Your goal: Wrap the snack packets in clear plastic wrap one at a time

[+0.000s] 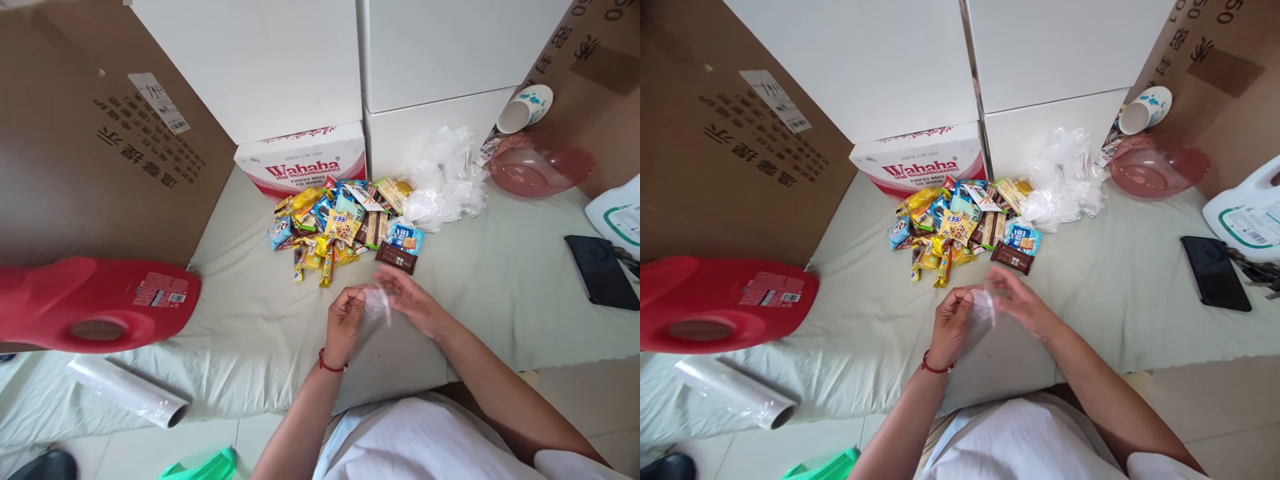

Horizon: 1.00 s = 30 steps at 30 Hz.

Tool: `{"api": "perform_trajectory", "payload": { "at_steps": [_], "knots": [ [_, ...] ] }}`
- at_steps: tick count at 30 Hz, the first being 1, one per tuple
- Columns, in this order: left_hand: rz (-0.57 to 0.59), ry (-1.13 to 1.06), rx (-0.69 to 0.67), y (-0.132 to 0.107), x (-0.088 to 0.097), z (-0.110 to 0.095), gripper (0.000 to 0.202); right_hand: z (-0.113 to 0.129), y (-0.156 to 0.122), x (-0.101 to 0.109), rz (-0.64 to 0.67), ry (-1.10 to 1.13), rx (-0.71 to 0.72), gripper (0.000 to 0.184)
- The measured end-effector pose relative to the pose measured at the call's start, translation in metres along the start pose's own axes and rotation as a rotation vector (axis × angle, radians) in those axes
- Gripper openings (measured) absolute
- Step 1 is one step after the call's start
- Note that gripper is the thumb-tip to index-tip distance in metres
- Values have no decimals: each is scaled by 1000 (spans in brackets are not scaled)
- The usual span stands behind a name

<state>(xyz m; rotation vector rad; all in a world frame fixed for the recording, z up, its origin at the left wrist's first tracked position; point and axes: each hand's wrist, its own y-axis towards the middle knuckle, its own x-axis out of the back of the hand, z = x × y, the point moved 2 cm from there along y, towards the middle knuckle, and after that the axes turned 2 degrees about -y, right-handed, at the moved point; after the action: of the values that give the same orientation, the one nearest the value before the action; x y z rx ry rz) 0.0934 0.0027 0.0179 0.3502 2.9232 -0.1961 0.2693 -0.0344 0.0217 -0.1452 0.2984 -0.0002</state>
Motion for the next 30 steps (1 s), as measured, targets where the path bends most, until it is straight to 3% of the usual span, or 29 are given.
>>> {"api": "perform_trajectory", "payload": {
  "at_steps": [2,4,7,10,12,14,15,17,18,20,22,27,30],
  "knots": [
    [-11,31,-73,3,-2,-1,33,-2,3,-4,65,-27,-81,57],
    [-43,-21,-77,7,-1,1,36,-6,6,-2,-10,-32,-122,49],
    [-90,-190,60,11,3,8,45,-10,8,14,-218,-25,-118,50],
    [-95,-234,172,13,7,13,52,-6,3,35,-329,-117,-108,52],
    [-69,-219,221,14,8,14,53,3,-4,42,-390,-334,-28,49],
    [-65,-226,252,14,9,15,55,17,-13,41,-450,-652,171,44],
    [-70,-237,262,15,10,15,56,24,-16,35,-432,-811,302,42],
    [-70,-256,268,16,11,16,57,29,-21,19,-253,-1067,533,47],
    [-61,-262,267,17,12,16,56,26,-21,11,-127,-1152,603,48],
    [-38,-281,251,17,13,17,54,15,-17,-2,50,-1233,648,33],
    [-34,-311,213,16,13,17,53,2,-9,-7,46,-1187,598,18],
    [-90,-240,-28,10,12,19,70,-13,-1,-11,-275,-632,271,19],
    [-84,-81,-29,10,9,23,76,-14,-5,-20,-275,-245,68,30]
  ]
}}
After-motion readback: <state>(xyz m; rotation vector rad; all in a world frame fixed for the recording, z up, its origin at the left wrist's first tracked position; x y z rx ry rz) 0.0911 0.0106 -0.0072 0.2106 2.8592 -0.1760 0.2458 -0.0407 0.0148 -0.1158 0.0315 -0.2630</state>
